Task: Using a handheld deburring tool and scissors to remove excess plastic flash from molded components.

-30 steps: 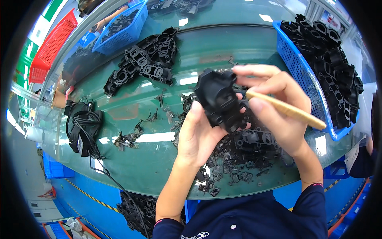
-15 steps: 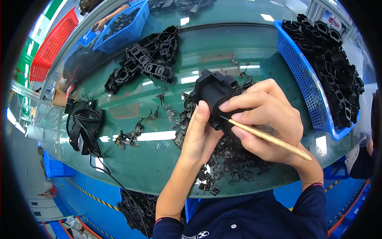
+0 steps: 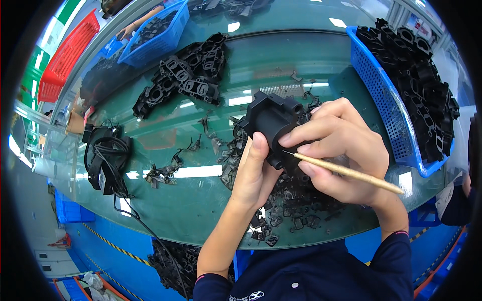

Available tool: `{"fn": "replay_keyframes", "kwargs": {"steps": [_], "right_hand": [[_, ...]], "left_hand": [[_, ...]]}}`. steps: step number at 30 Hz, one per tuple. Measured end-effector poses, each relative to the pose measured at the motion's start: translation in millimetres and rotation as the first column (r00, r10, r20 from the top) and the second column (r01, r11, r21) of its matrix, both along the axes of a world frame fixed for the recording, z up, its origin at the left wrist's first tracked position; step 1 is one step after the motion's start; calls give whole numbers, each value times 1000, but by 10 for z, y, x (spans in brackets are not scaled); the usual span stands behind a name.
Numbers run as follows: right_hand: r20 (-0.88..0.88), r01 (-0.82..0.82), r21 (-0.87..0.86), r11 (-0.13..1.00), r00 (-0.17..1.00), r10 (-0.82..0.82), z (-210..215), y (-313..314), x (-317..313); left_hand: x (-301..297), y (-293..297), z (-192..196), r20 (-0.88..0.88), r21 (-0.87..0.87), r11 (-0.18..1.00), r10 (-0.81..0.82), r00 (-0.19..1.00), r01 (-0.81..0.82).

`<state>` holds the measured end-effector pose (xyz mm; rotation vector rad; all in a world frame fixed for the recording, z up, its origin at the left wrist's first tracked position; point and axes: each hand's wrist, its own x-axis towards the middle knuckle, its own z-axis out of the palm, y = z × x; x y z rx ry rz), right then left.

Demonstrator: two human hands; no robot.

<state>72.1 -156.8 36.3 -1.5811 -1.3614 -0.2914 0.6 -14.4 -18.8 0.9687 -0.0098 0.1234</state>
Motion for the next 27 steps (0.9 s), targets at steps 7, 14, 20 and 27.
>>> {"fn": "replay_keyframes", "kwargs": {"steps": [7, 14, 20, 27], "right_hand": [[117, 69, 37, 997, 990, -73, -10, 40, -42], [443, 185, 174, 967, 862, -245, -218, 139, 45], [-370, 215, 321, 922, 925, -87, -182, 80, 1], [-556, 318, 318, 893, 826, -97, 164, -313, 491]], "left_hand": [[-8, 2, -15, 38, 75, 995, 62, 997, -65], [-2, -60, -84, 86, 206, 939, 264, 961, -277], [66, 13, -62, 4, -112, 993, 49, 999, -48], [114, 105, -33, 60, -460, 888, -2, 998, 29]]}}
